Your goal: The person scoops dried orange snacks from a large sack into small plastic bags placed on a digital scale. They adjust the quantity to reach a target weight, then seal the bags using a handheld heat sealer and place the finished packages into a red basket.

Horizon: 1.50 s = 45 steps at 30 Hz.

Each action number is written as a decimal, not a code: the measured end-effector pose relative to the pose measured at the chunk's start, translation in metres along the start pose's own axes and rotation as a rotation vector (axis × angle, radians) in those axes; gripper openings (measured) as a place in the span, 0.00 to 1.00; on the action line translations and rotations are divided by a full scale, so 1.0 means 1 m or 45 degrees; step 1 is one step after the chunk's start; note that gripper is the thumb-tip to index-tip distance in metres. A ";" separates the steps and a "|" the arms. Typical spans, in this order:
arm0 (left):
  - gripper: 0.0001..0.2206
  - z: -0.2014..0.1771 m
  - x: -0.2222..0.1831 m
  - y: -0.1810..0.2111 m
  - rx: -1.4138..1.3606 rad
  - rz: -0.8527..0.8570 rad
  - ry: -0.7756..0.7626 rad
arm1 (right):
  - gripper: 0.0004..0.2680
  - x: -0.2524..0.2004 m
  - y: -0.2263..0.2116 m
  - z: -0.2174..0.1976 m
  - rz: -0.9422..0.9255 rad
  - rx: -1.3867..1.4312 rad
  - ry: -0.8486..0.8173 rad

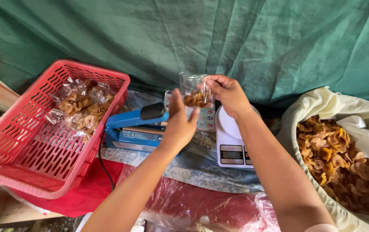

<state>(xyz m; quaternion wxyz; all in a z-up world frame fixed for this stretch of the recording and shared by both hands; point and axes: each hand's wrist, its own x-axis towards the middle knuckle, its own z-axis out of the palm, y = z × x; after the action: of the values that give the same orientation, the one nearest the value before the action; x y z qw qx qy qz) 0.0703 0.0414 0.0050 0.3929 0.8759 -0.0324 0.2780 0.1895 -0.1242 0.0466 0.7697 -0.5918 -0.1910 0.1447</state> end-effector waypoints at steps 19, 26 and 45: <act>0.43 0.032 0.046 -0.010 -0.236 -0.370 0.430 | 0.09 0.061 0.055 0.025 0.009 -0.109 0.041; 0.37 0.024 -0.025 0.042 0.004 -0.088 -0.068 | 0.09 0.106 0.112 0.027 0.012 -0.046 0.049; 0.06 0.038 0.019 -0.004 0.822 0.197 -0.485 | 0.08 -0.063 0.032 -0.008 -0.129 -1.393 -0.045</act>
<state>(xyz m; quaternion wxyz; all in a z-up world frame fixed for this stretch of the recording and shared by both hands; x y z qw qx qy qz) 0.1044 0.0206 -0.0083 0.0614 0.9856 -0.0817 0.1349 0.1372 -0.1513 0.0060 0.3524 -0.8931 -0.2796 -0.0030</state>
